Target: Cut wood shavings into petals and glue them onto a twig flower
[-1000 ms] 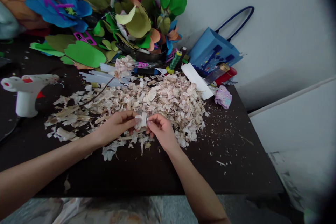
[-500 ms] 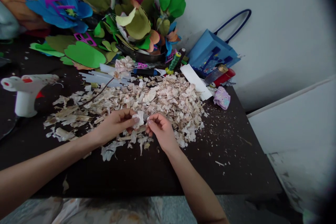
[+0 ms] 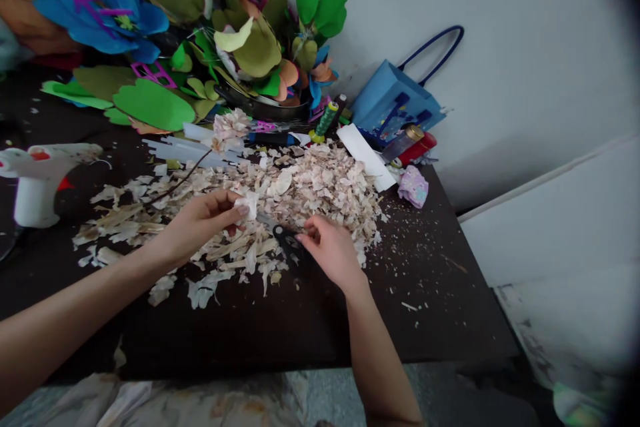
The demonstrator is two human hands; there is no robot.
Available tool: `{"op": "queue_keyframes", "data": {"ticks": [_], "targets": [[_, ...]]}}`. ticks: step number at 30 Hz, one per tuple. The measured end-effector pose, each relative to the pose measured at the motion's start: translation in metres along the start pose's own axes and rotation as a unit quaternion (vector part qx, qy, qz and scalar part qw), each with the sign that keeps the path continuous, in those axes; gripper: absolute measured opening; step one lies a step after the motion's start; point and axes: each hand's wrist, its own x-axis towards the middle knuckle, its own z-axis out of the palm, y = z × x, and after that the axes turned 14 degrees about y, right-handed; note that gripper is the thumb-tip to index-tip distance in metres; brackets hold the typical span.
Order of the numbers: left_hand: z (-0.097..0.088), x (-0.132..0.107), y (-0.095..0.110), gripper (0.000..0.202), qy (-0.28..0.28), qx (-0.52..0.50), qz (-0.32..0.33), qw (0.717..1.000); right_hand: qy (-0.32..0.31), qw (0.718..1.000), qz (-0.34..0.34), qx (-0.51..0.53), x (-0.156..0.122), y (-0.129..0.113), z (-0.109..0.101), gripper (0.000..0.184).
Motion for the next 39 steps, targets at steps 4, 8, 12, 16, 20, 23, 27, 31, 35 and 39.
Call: {"op": "queue_keyframes", "data": {"ticks": [4, 8, 12, 16, 20, 23, 27, 31, 35, 39], "targets": [[-0.004, 0.002, 0.005, 0.027, 0.012, -0.012, -0.005, 1.0, -0.039, 0.993, -0.038, -0.106, -0.018, 0.001, 0.007, 0.024], [-0.009, 0.005, 0.006, 0.027, 0.018, -0.023, -0.003, 1.0, -0.028, 0.985, -0.049, -0.161, -0.029, 0.005, 0.014, 0.028], [-0.013, 0.008, 0.003, 0.027, 0.025, -0.023, -0.001, 0.999, -0.021, 0.984, -0.059, -0.166, -0.029, 0.006, 0.019, 0.025], [-0.016, 0.011, 0.004, 0.027, 0.036, -0.029, 0.001, 0.999, 0.005, 0.984, -0.058, -0.166, -0.028, 0.003, 0.019, 0.015], [-0.017, 0.011, 0.01, 0.029, 0.04, -0.033, 0.0, 0.999, 0.015, 0.991, -0.043, -0.129, -0.031, 0.002, -0.003, 0.01], [-0.017, 0.012, 0.012, 0.028, 0.038, -0.037, 0.0, 0.999, -0.002, 1.0, 0.001, -0.031, -0.032, 0.004, -0.026, 0.009], [-0.016, 0.013, 0.009, 0.031, 0.03, -0.065, -0.032, 0.997, -0.081, 0.961, 0.128, 0.232, -0.031, 0.008, -0.031, 0.012], [-0.011, 0.014, 0.01, 0.033, 0.022, -0.094, -0.063, 0.993, -0.094, 0.894, 0.16, 0.407, -0.025, 0.003, -0.002, 0.024], [-0.007, 0.015, 0.018, 0.031, 0.019, -0.114, -0.073, 0.991, -0.066, 0.868, 0.129, 0.475, -0.011, -0.014, 0.025, 0.037], [-0.007, 0.018, 0.019, 0.031, 0.035, -0.141, -0.082, 0.986, -0.068, 0.876, 0.107, 0.466, -0.002, -0.029, 0.032, 0.036]]}}
